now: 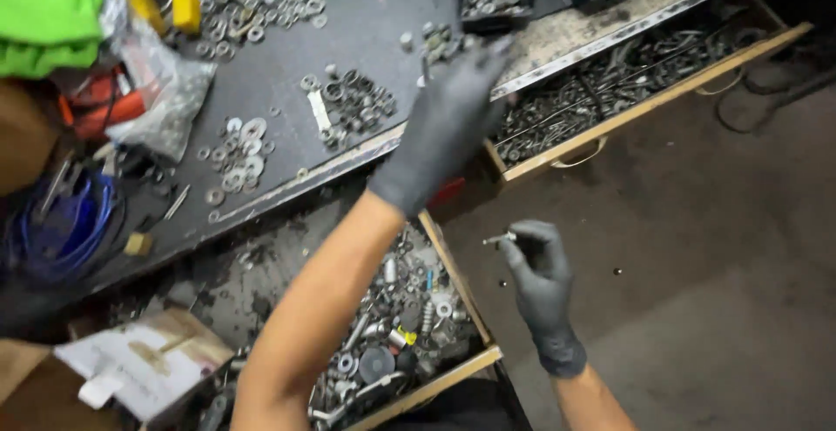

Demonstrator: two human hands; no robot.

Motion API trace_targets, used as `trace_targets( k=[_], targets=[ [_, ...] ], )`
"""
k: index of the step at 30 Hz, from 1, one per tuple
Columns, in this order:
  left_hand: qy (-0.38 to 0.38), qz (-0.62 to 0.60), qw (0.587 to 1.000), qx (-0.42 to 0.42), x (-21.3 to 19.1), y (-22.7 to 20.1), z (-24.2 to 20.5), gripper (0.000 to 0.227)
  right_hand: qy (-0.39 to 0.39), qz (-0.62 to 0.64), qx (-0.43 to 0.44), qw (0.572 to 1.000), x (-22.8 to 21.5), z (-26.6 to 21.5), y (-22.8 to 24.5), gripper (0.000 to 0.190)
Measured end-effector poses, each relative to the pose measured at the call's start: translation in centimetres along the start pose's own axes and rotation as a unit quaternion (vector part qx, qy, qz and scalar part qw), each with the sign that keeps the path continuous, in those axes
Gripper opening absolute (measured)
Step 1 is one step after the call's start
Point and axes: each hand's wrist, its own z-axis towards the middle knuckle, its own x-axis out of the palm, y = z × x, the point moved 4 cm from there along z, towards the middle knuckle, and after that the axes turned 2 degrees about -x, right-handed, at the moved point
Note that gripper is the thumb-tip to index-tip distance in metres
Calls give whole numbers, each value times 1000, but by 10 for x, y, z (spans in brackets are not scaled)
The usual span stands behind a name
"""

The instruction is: The person sorts through a drawer filled with various metal hardware parts, including bolts, nuts, and washers. They pick up individual items, examine them, and place them into a cardboard box or back into the drawer.

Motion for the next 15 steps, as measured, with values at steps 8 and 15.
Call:
trace_targets(
  k=[8, 15],
  targets=[
    [73, -223, 913, -335, -58, -3, -216, 34, 99, 192, 176, 961, 68, -10, -27, 26],
    [-22, -266, 881, -392, -87, 23, -281, 17, 297, -101, 44, 949, 140, -14, 44, 18]
  ],
)
